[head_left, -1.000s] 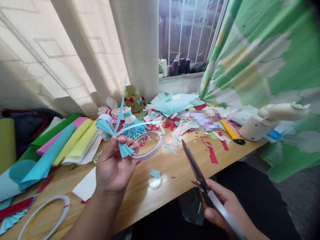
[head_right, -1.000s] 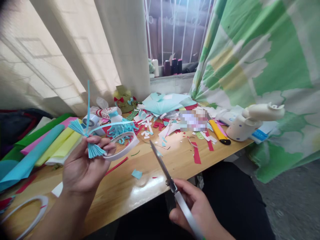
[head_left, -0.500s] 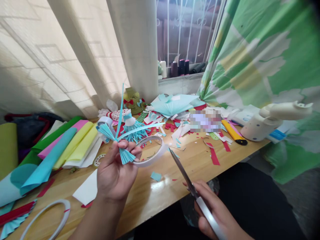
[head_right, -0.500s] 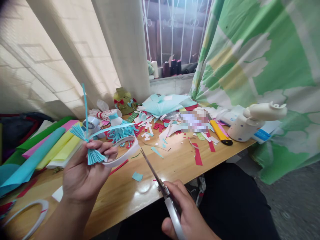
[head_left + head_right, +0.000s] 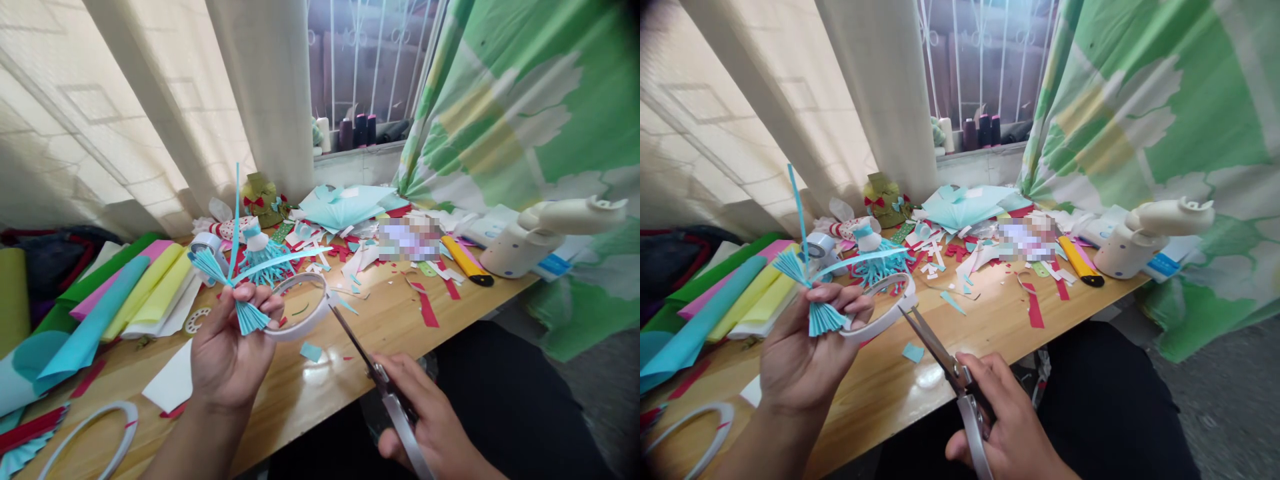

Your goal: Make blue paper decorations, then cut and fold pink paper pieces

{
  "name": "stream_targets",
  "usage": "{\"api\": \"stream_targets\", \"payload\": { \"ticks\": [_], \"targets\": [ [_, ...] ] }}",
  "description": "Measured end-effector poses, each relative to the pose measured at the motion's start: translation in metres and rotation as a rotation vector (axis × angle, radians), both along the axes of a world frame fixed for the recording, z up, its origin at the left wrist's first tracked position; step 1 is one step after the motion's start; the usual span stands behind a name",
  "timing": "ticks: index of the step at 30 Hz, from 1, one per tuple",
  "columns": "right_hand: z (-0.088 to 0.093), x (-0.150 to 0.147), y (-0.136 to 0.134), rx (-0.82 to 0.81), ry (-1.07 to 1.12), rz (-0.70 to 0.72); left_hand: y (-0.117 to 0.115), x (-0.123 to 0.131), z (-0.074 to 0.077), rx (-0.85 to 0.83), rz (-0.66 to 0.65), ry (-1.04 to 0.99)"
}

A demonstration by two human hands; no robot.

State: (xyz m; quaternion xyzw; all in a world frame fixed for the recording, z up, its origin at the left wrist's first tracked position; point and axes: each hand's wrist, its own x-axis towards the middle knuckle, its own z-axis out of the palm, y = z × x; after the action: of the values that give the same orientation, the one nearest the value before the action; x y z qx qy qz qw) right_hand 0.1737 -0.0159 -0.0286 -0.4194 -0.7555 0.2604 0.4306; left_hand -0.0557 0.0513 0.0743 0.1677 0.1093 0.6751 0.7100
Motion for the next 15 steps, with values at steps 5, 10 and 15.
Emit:
{"api": "stream_targets", "payload": {
  "ticks": [5,10,15],
  "targets": [
    [0.005,-0.003,0.001,0.144,0.003,-0.039,0.0,-0.001,0.0,0.016,-0.009,0.019],
    [0.009,0.018,0.005,0.122,-0.077,-0.175,0.012,-0.003,-0.007,-0.078,0.116,0.151],
    [0.014,0.055,0.007,0.146,-0.244,-0.208,0.026,0.008,-0.026,-0.211,-0.015,0.574]
  ]
}}
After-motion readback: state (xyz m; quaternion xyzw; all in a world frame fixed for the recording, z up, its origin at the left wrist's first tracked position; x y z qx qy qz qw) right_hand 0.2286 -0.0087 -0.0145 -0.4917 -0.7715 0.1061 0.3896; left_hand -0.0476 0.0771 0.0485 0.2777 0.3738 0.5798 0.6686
